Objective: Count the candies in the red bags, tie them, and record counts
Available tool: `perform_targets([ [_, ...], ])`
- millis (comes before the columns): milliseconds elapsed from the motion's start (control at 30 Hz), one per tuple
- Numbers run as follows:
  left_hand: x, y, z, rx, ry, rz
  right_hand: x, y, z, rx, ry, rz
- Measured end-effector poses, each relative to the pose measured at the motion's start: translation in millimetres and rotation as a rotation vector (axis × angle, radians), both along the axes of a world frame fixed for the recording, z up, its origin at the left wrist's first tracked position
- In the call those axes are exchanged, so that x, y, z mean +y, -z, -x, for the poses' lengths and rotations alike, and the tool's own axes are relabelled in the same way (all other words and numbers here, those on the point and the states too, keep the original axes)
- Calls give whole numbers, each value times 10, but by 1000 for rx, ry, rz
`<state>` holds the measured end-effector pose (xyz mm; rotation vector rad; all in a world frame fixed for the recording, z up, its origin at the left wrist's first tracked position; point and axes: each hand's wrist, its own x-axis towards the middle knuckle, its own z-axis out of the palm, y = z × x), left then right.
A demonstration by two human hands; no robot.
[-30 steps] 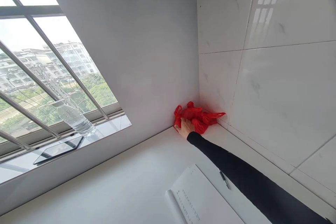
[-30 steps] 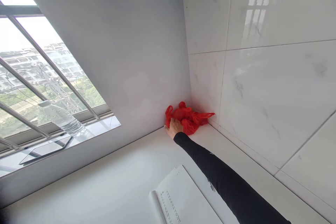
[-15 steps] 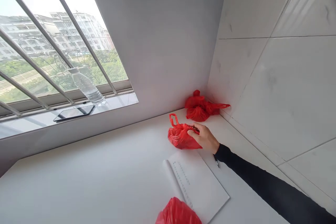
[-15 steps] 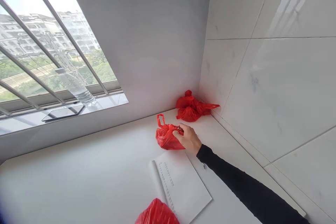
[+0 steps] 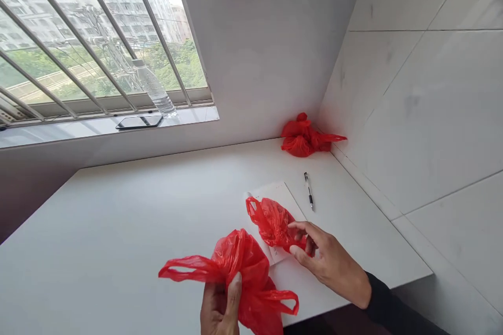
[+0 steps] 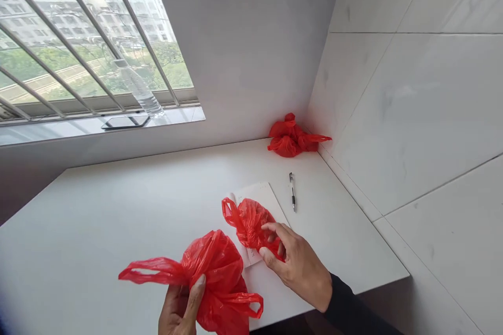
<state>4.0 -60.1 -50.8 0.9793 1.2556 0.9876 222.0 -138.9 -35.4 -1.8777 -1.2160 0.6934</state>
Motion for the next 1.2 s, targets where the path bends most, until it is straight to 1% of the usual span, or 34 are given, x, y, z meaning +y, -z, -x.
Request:
perform_targets([
  [67,-49,-133,-20,-20,27,30,-64,-88,72,-97,67,-73],
  [100,-78,-184,-33,-33,35,44,-90,-142,124,-108,88,-112],
  [133,-110,-221,-45,-48,39,51,-113,-198,189,-92,75,-138],
  [200,-173,-254,-68,-77,29,45,-147,-287,349,-10,-43,-123],
  [267,-223,-237,-78,-85,1,45,-161,-321,517,47,-201,-39],
  [333,-245,-183,-69,-79,-32,65,-153,-295,644,56,-272,56],
  [400,-235,-110,-45,-113,-49,96,-135,-229,701,38,-270,105],
  [433,-221,-74,-31,-121,-33,106,-127,-190,705,31,-269,110],
  [500,-182,-12,-4,-87,39,115,-121,-112,678,28,-279,105],
  [600,-122,40,26,80,145,88,-142,-12,612,46,-270,122],
  [733,-54,61,75,295,184,-27,-183,54,551,59,-265,116],
  [833,-1,62,133,461,194,-131,-189,73,514,31,-255,65],
  [900,35,54,170,537,189,-183,-186,87,489,17,-239,34],
  [1067,89,14,229,632,140,-264,-186,131,446,118,-243,75],
  [1200,90,6,237,619,137,-256,-203,158,452,84,-284,119],
])
